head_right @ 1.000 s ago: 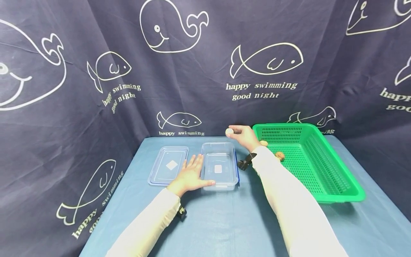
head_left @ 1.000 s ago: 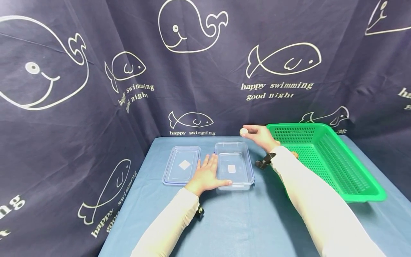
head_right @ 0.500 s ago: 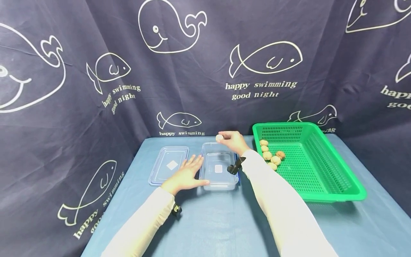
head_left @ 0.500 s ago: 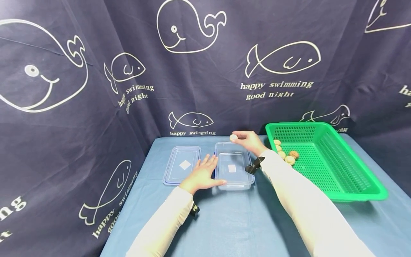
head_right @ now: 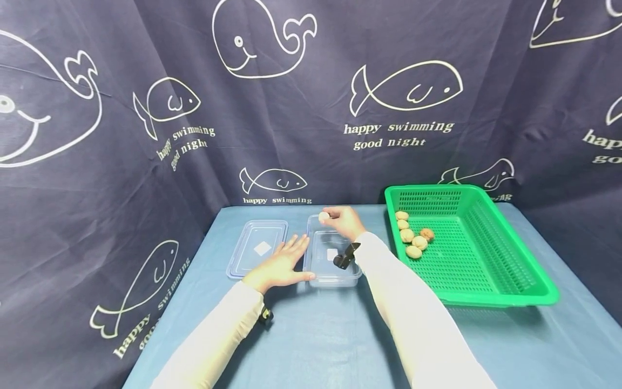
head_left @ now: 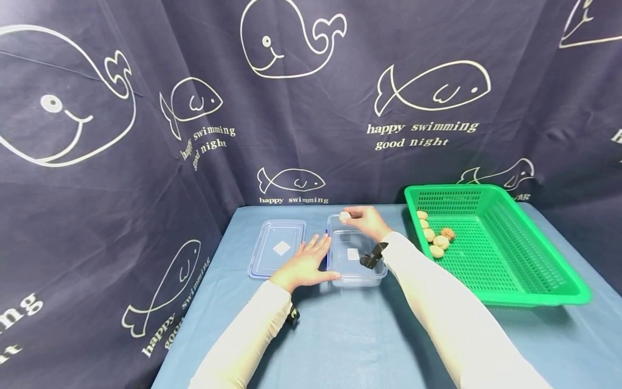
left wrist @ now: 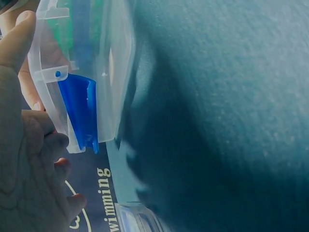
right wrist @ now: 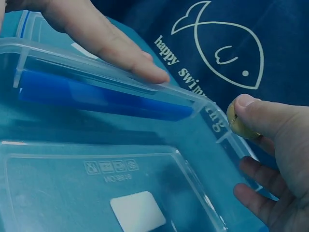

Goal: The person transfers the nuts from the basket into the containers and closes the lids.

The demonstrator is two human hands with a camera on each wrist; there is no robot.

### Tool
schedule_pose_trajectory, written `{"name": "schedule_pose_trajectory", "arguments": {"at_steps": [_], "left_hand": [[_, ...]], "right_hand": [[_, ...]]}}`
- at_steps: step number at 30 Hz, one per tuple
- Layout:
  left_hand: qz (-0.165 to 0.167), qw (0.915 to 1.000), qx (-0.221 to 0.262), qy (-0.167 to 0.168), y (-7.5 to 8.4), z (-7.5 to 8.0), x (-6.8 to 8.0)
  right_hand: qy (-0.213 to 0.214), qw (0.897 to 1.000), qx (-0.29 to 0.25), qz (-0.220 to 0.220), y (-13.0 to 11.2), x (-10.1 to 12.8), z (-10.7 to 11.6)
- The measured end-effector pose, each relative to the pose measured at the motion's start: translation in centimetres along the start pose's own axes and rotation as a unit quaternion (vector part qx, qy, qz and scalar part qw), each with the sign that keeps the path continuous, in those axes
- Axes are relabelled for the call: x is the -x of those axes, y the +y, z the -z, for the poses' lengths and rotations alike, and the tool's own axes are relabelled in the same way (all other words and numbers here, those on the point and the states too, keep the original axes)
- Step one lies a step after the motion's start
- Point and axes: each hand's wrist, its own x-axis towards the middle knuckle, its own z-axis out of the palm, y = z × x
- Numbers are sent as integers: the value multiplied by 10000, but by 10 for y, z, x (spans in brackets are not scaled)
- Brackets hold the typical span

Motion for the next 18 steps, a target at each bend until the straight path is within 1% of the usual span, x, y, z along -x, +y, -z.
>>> {"name": "schedule_pose_trajectory", "arguments": {"at_steps": [4, 7, 10, 12, 15, 18], "left_hand": [[49, 10000, 26, -14, 0, -1, 0], [54, 10000, 52, -12, 0, -2, 1], [23, 10000, 95, -4, -1, -2, 1], [20, 9999, 117, -1, -1, -2, 0], [23, 9999, 102, -18, -1, -1, 1], [14, 9999, 114, -25, 1, 1, 1]], "right_hand": [[-27, 9999, -114, -121, 1, 1, -7], [11, 9995, 99, -308, 1, 2, -12], [6, 9987, 309, -395, 1, 3, -16], [-17, 9986, 357, -382, 1, 4, -19], [-87, 9992, 190, -344, 4, 5, -23], [-131, 9992, 186, -328, 11, 5, -26]]}}
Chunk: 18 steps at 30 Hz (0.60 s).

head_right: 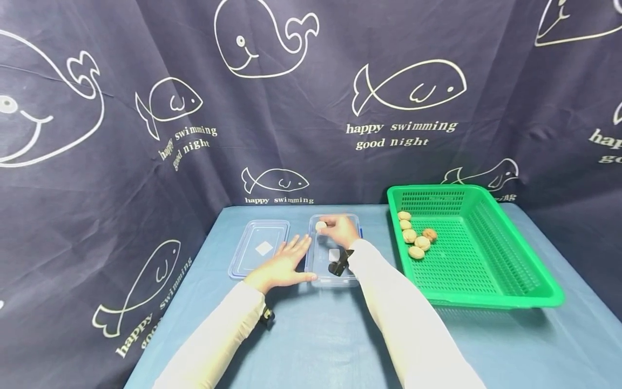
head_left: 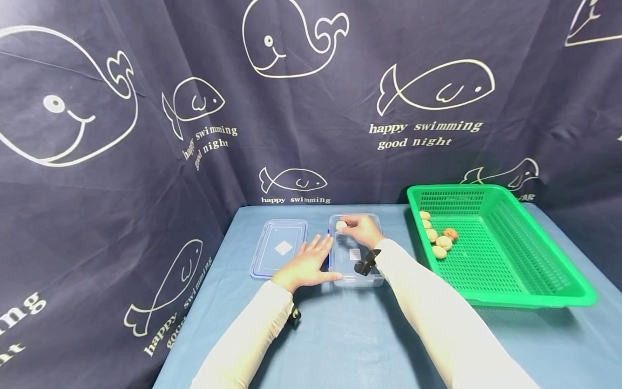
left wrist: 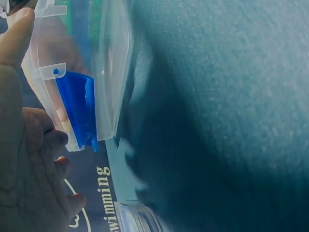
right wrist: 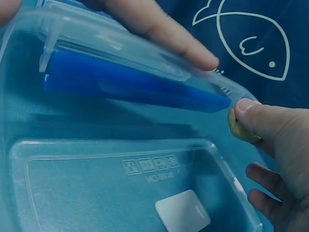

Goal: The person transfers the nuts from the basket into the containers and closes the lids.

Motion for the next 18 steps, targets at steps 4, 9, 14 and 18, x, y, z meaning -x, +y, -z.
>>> {"name": "schedule_pose_trajectory", "arguments": {"at_steps": [4, 9, 14, 18], "left_hand": [[-31, 10000, 39, 12, 0, 1, 0], [-21, 10000, -59, 27, -3, -3, -2], [-10, 10000, -50, 50, -6, -5, -2], [-28, 10000, -6, 79, -5, -4, -2]], "right_hand": [[-54, 10000, -23, -2, 6, -3, -4], [-38, 9999, 151, -38, 9, -5, -8], [-10, 9986, 528, 7, 14, -8, -12], [26, 9974, 714, 58, 17, -11, -16]]}}
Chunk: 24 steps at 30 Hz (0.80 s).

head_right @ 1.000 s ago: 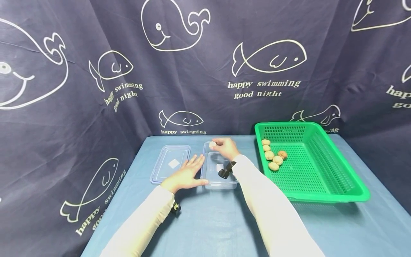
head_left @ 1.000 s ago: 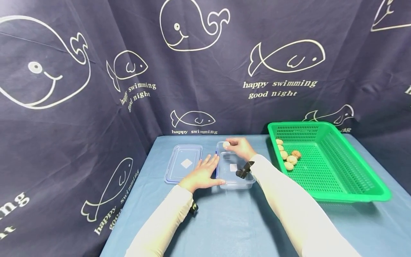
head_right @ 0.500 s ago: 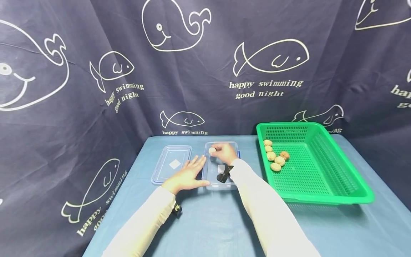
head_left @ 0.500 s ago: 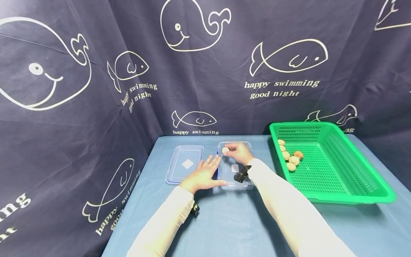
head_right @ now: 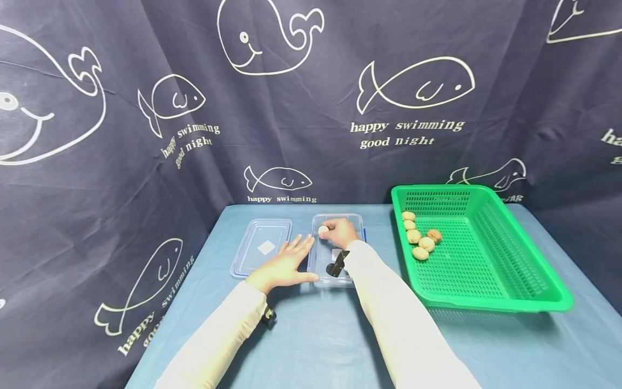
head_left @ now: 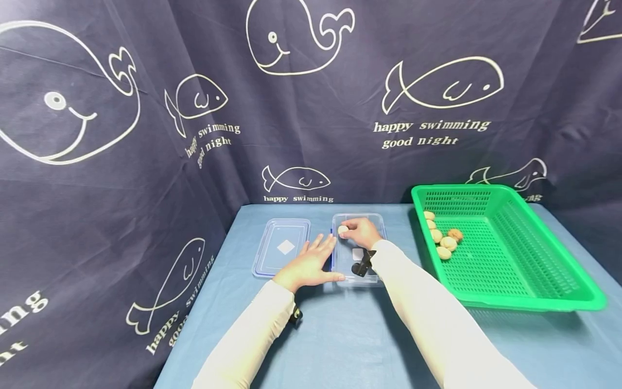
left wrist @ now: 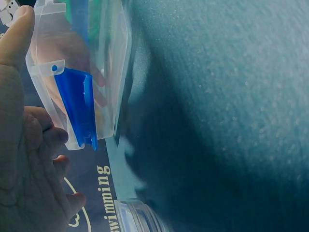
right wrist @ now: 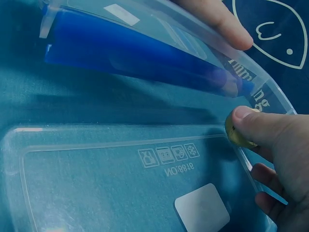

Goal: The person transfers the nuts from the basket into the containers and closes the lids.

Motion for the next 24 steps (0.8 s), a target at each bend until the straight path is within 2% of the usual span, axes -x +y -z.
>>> {"name": "schedule_pose_trajectory", "arguments": {"at_steps": [17, 24], "left_hand": [[-15, 10000, 12, 51, 0, 2, 0], [37, 10000, 17, -17, 0, 0, 0]], "right_hand": [[-3, 9998, 178, -27, -1, -2, -2], [-175, 9997, -28, -182, -8, 3, 2]]}}
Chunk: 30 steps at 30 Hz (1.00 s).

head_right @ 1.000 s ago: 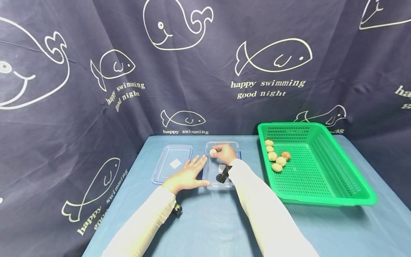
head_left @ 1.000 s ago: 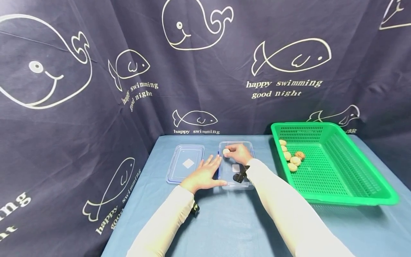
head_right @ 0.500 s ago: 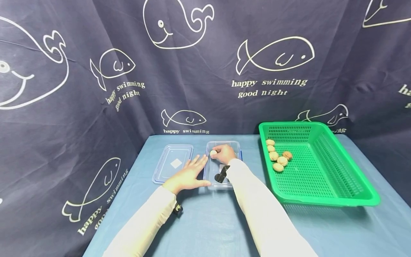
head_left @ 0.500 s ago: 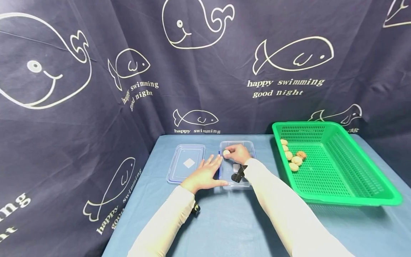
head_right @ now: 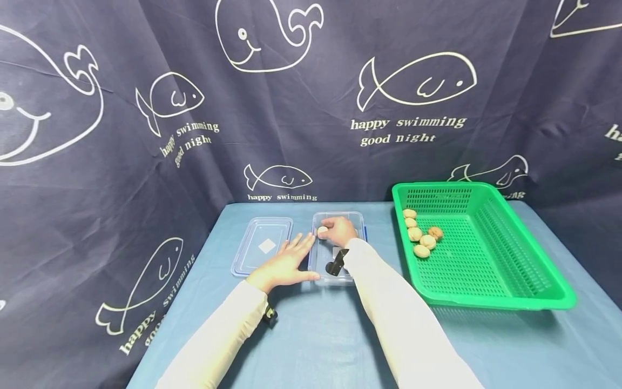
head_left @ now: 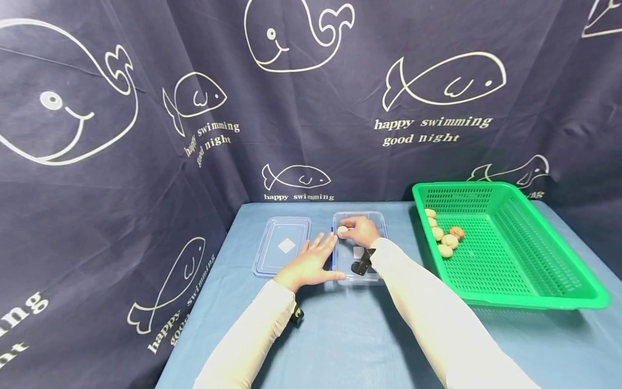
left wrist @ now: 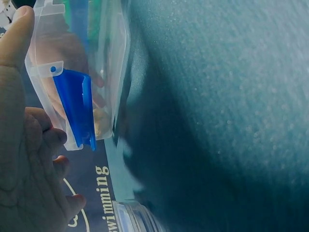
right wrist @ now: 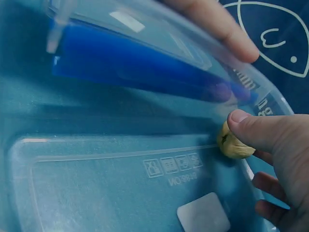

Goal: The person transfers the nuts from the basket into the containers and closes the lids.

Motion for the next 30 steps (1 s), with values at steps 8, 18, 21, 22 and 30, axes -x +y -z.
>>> {"name": "schedule_pose_trajectory", "arguments": {"at_steps": [8, 18, 21, 22, 30], "left_hand": [[-18, 10000, -4, -2, 1, -2, -2], [-10, 10000, 42, 23, 1, 2, -1], [-16, 10000, 26, 21, 1, 2, 0], [-14, 10000, 14, 13, 1, 2, 0], [-41, 10000, 45, -15, 4, 2, 0]], "right_hand": [[-16, 9996, -219, 190, -19, 5, 37], [390, 9976, -335, 457, -30, 16, 109], [545, 9965, -405, 482, -22, 21, 128], [616, 9961, -414, 476, -18, 24, 134], [1112, 9926, -375, 325, 14, 50, 185]]}}
